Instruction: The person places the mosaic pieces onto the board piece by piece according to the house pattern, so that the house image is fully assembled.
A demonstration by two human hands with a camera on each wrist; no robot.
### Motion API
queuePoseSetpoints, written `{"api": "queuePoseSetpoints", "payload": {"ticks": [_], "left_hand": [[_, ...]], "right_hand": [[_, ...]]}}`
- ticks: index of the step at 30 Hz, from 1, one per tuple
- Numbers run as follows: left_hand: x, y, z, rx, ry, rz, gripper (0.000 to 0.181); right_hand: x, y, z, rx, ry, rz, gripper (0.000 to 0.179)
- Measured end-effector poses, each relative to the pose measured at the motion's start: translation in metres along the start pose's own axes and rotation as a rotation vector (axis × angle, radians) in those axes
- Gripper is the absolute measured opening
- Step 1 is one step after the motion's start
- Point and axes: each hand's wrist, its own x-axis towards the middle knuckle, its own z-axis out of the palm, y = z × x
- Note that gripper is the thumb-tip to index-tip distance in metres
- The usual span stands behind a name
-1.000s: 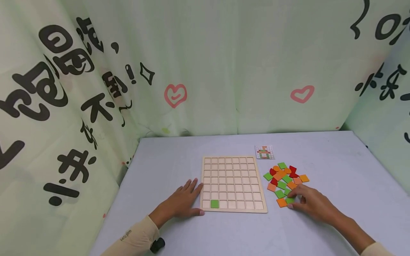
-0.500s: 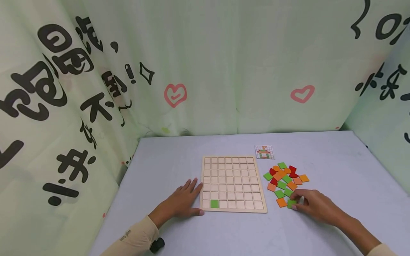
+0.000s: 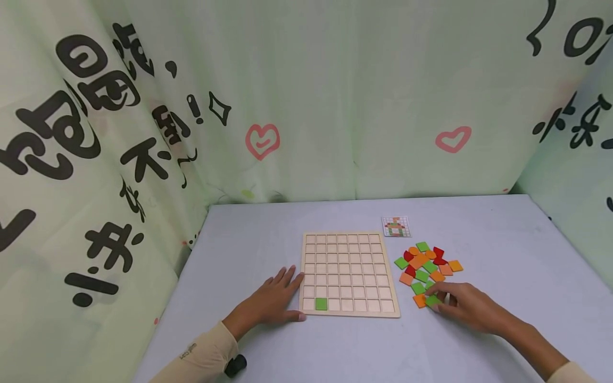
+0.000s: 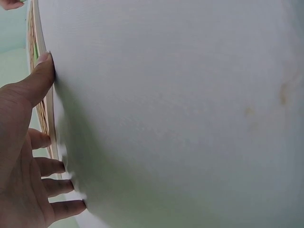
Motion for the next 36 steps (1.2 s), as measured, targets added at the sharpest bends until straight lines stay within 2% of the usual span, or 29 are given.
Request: {"api": "queuePoseSetpoints", "payload": {"ticks": [15,20,25,36], "left_hand": [[0.002,-0.002,0.002,0.013,-0.001,-0.004,0.099],[0.002,-0.001,0.003,0.018,0.003,-0.007,0.099],[0.0,0.0,0.006,0.01,-0.01,-0.012,0.1],[0.002,-0.002,0.003,0.01,-0.005,-0.001,0.098]], "right_hand": [[0.008,-0.003,0.002,0.116,0.057,-0.128,0.024],[0.01,-0.008,0.007,0.125,0.049,-0.099,0.027],[0.011,-0.014,0.011,0.16,-0.006,-0.067,0.034],[0.016,-0.025,0.008,0.156,-0.023,-0.087,0.034]]}}
